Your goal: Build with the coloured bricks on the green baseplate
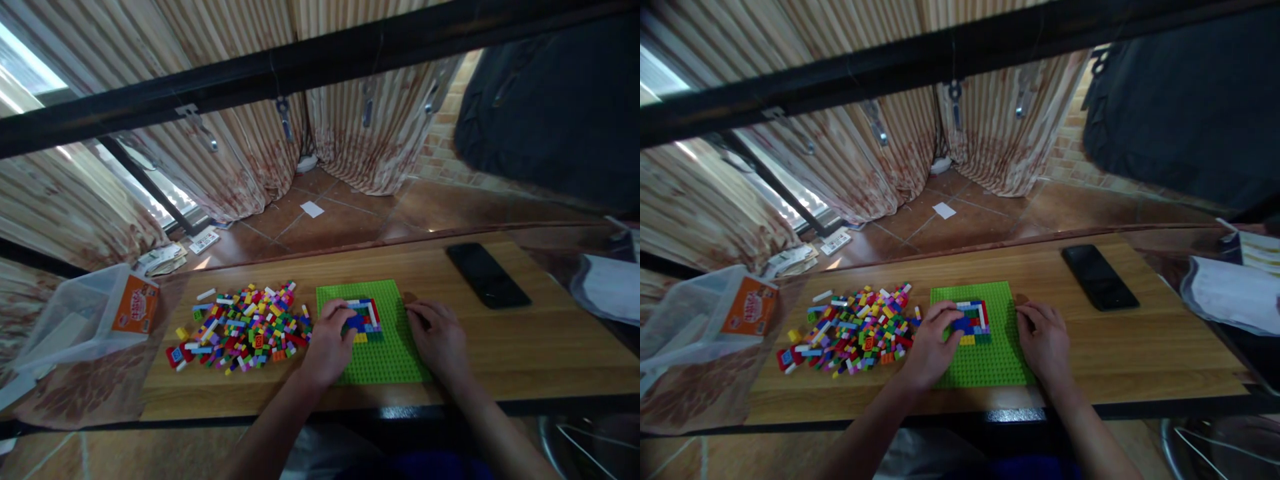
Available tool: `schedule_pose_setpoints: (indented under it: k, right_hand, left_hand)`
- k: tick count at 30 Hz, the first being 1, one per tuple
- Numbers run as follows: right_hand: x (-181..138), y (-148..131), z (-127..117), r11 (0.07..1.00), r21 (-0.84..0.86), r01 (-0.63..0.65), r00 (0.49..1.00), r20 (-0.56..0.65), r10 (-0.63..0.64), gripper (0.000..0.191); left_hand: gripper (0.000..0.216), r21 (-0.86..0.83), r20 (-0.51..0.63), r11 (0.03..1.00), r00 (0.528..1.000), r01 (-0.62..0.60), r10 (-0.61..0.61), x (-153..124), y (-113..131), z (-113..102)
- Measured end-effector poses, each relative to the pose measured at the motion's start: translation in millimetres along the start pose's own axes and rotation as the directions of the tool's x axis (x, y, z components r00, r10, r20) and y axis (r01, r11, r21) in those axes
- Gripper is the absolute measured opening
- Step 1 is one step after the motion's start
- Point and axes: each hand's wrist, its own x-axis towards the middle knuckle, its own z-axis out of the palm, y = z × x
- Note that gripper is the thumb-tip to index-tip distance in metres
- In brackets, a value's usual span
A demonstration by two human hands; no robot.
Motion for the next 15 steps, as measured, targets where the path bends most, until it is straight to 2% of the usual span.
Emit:
schedule_pose_setpoints:
  k: [3,6,10,15]
  right_hand:
    - [0,0,0,1.000,0.007,-0.008,1.000,0.007,0.008,0.019]
    - [0,-2,-1,0.999,0.019,-0.027,0.999,0.022,0.027,0.019]
    - [1,-5,-3,0.998,0.024,-0.053,0.998,0.030,0.053,0.020]
    - [1,-5,-4,0.998,0.041,-0.055,0.998,0.036,0.053,0.020]
  left_hand:
    - [0.024,0.026,0.050,0.997,0.996,-0.078,0.076,14,-1,10]
    - [0.020,0.115,0.040,0.989,0.995,-0.094,0.090,22,-3,16]
    - [0.017,0.253,-0.018,0.966,0.998,-0.059,0.066,22,-5,16]
    - [0.019,0.285,-0.086,0.958,0.996,0.018,0.007,18,-5,18]
